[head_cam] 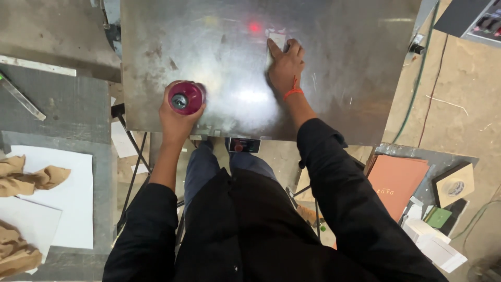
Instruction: The recorder prepares a metal plate for a manufacturing or printing process by cleaning it with liquid and then applying a label.
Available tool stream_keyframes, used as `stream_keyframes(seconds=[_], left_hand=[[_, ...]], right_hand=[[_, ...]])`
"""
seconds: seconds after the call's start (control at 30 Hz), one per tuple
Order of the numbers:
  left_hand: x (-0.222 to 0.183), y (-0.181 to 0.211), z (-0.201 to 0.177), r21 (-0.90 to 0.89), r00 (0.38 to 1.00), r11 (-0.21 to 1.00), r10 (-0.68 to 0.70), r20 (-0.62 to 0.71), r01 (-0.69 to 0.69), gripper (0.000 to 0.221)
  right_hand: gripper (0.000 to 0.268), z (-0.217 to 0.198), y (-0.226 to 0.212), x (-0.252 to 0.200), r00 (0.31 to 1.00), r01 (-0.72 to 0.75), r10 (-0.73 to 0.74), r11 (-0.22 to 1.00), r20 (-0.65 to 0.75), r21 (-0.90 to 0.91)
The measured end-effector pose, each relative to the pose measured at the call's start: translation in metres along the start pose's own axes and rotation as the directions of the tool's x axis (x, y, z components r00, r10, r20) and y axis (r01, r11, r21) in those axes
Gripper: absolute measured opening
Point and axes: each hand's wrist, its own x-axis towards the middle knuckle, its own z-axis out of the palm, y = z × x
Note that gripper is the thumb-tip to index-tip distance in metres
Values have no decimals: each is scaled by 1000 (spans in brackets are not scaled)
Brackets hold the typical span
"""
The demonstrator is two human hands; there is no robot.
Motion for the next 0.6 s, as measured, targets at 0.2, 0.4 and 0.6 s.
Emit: stream_keyframes(seconds=[0.2, 0.4, 0.6], left_hand=[[-1, -4, 1, -16, 1000, 1000, -3, 2, 3, 65], [-1, -3, 3, -46, 1000, 999, -19, 6, 19, 66], [-2, -4, 4, -8, 1000, 1000, -24, 9, 24, 67]], right_hand=[[54, 0, 2, -10, 997, 64, -64, 998, -42, 8], [62, 2, 0, -4, 997, 62, -63, 998, -39, -18], [54, 1, -4, 1, 1000, 25, -24, 999, 20, -43]])
